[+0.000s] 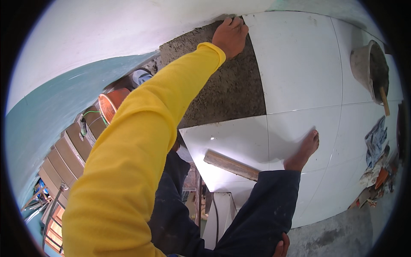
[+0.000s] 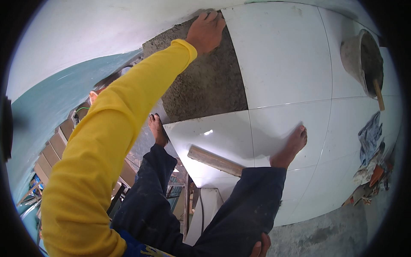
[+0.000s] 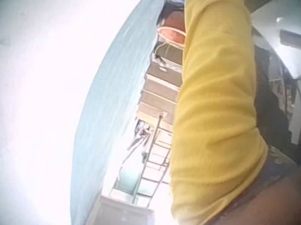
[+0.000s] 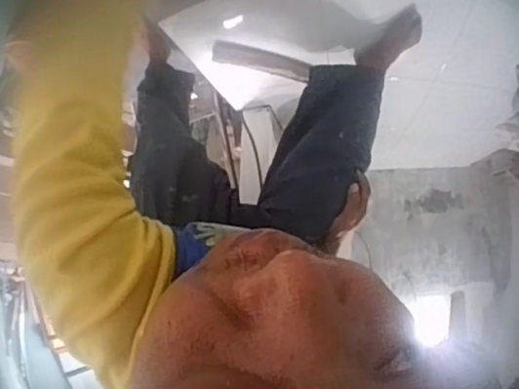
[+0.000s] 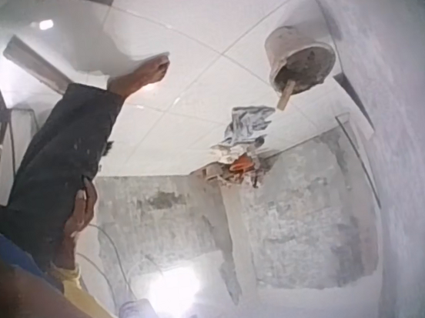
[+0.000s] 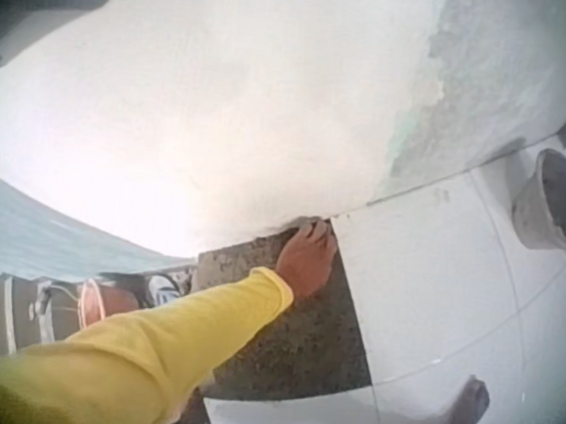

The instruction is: The person is installing floor tiles in a room. They spread cement on the floor, place a white tile, and then apply cement to the back of a terracotta tile using a trowel.

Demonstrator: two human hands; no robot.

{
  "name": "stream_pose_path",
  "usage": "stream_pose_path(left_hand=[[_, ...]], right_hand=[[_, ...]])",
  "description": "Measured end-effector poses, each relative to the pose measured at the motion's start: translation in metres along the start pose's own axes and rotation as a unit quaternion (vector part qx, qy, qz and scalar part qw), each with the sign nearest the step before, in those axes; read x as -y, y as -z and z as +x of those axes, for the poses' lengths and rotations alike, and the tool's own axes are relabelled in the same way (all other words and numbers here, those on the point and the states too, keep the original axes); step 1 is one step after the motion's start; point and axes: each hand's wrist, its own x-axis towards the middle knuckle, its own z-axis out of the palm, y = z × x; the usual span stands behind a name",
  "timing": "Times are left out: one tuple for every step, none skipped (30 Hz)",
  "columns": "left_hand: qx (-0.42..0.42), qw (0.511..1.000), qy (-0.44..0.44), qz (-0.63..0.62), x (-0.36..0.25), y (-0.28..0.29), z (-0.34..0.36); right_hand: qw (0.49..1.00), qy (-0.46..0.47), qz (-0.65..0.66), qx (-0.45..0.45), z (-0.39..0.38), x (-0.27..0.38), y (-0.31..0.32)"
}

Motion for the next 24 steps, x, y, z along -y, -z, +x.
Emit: stream_pose_path(left_hand=[[0.026,1.000,0.001,0.014,0.007,0.004,-0.003],[0.052,0.998,0.003,0.029,0.014,0.009,-0.007],[0.066,0.997,-0.005,0.036,0.012,0.010,0.001],[0.060,0.998,0.000,0.018,0.011,0.012,0.004],[0.056,0.998,0.008,0.002,0.013,0.014,0.002],[0.047,0.999,0.013,-0.015,0.014,0.015,0.003],[-0.013,0.999,0.023,-0.030,0.018,0.018,-0.006],[-0.077,0.995,0.030,-0.047,0.020,0.020,-0.018],[-0.141,0.987,0.036,-0.071,0.020,0.026,-0.029],[-0.128,0.982,0.054,-0.128,0.022,0.034,-0.049],[-0.122,0.971,0.056,-0.199,0.008,0.049,-0.060],[0.069,0.958,0.113,-0.253,0.002,0.081,-0.068],[0.258,0.908,0.163,-0.288,0.003,0.116,-0.078],[0.183,0.922,0.161,-0.300,0.011,0.113,-0.126],[0.110,0.930,0.158,-0.314,0.018,0.117,-0.168],[0.094,0.943,0.146,-0.284,0.023,0.123,-0.208],[0.086,0.954,0.151,-0.246,0.029,0.145,-0.255],[0.121,0.943,0.155,-0.267,0.027,0.159,-0.280],[0.157,0.932,0.156,-0.287,0.026,0.171,-0.307],[0.167,0.913,0.164,-0.334,0.026,0.183,-0.347],[0.177,0.891,0.171,-0.381,0.023,0.194,-0.390],[0.218,0.881,0.166,-0.387,0.017,0.209,-0.435],[0.256,0.868,0.156,-0.396,0.006,0.224,-0.470],[0.301,0.834,0.172,-0.429,-0.004,0.242,-0.492]], right_hand=[[1.000,-0.009,0.010,0.006,0.004,-0.002,0.001],[1.000,-0.018,0.020,0.013,0.008,-0.004,0.003],[0.983,-0.156,0.099,-0.013,0.005,-0.003,0.002],[0.940,-0.288,0.178,-0.037,0.003,-0.005,0.002],[0.973,-0.192,0.125,-0.012,0.004,-0.010,0.003],[0.993,-0.093,0.071,0.007,0.007,-0.012,0.004],[0.999,0.010,0.016,0.030,0.010,-0.014,0.007],[0.997,-0.049,0.050,0.016,0.012,-0.008,0.005],[0.991,-0.113,0.078,-0.002,0.014,0.012,0.001],[0.979,-0.172,0.107,-0.017,0.018,0.029,-0.001],[0.979,-0.176,0.097,-0.033,0.009,0.034,0.000],[0.977,-0.180,0.099,-0.049,-0.004,0.030,-0.011],[0.975,-0.187,0.100,-0.057,-0.014,0.025,-0.010],[0.977,-0.183,0.102,-0.046,-0.015,0.018,-0.008],[0.978,-0.180,0.097,-0.036,-0.014,0.014,-0.007],[0.979,-0.178,0.092,-0.027,-0.013,0.011,-0.006],[0.983,-0.166,0.083,-0.002,-0.001,0.006,-0.001],[0.983,-0.169,0.077,-0.006,-0.004,0.011,-0.006],[0.982,-0.172,0.071,-0.011,-0.009,0.016,-0.010],[0.983,-0.171,0.067,-0.002,-0.005,0.017,-0.011],[0.983,-0.170,0.062,0.008,-0.003,0.017,-0.013],[0.984,-0.169,0.056,0.016,-0.002,0.018,-0.013],[0.984,-0.170,0.050,0.018,-0.004,0.020,-0.016],[0.984,-0.172,0.044,0.014,-0.008,0.022,-0.017]])
